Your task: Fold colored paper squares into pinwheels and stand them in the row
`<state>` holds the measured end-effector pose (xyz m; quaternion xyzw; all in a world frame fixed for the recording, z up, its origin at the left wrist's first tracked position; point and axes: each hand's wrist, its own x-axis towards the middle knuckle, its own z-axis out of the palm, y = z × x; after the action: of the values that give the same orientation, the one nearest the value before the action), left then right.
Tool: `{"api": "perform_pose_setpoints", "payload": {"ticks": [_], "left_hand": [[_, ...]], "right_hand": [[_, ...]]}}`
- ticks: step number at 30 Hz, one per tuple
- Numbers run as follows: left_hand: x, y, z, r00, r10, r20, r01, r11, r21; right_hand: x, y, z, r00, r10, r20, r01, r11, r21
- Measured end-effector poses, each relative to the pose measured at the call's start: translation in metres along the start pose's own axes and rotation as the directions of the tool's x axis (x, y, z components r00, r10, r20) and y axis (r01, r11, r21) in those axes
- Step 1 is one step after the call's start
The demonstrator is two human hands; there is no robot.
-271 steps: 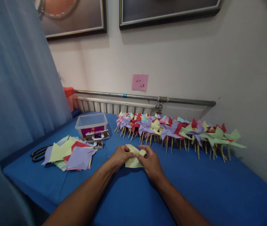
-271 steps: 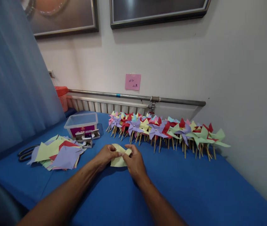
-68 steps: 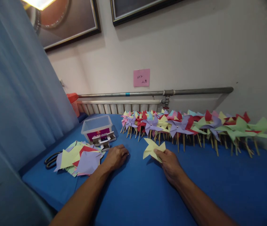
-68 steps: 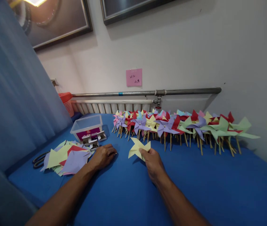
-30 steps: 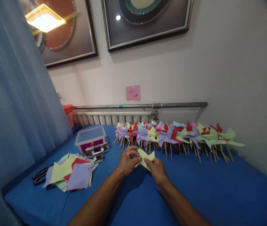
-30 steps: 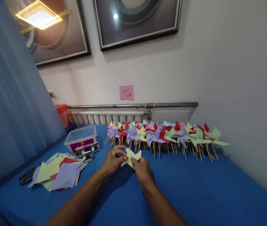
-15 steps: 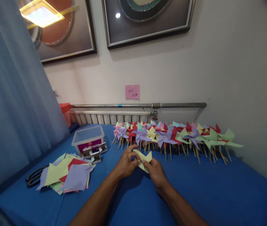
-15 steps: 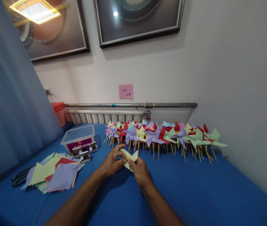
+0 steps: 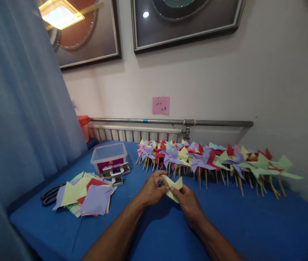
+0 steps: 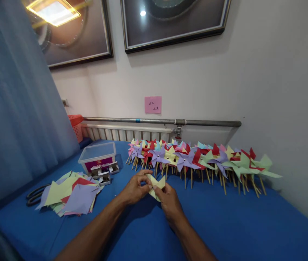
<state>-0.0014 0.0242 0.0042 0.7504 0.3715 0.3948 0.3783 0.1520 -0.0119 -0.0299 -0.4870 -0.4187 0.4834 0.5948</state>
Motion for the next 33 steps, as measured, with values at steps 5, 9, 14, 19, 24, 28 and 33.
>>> {"api": "perform_pose_setpoints", "payload": {"ticks": [5, 9, 14, 19, 24, 28, 33], "left_hand": [[0.000, 0.000, -0.001, 1.000, 0.006, 0.005, -0.006, 1.000, -0.001], [0.001, -0.002, 0.002, 0.999, -0.036, -0.039, 0.036, 0.999, -0.004], [0.002, -0.005, 0.006, 0.991, -0.109, -0.083, 0.105, 0.993, -0.051], [0.000, -0.002, 0.006, 0.981, -0.163, -0.109, 0.159, 0.986, -0.047], [-0.003, -0.001, 0.007, 0.974, -0.186, -0.130, 0.180, 0.982, -0.052], [-0.004, -0.003, 0.008, 0.974, -0.186, -0.128, 0.179, 0.982, -0.065], [-0.005, -0.003, 0.007, 0.970, -0.210, -0.119, 0.204, 0.977, -0.066]], "right_hand": [[0.003, 0.001, -0.001, 1.000, 0.028, -0.014, -0.028, 1.000, -0.013], [0.002, 0.001, -0.001, 0.998, 0.064, -0.010, -0.064, 0.998, 0.009], [-0.002, -0.002, 0.002, 0.995, 0.097, 0.002, -0.097, 0.994, 0.044], [-0.002, -0.004, 0.004, 0.996, 0.091, 0.008, -0.091, 0.996, 0.026], [0.002, 0.002, 0.000, 0.996, 0.089, 0.023, -0.089, 0.996, 0.011], [0.009, 0.013, -0.005, 0.995, 0.097, 0.023, -0.097, 0.995, 0.002], [0.011, 0.017, -0.007, 0.995, 0.096, 0.024, -0.095, 0.995, -0.033]]}}
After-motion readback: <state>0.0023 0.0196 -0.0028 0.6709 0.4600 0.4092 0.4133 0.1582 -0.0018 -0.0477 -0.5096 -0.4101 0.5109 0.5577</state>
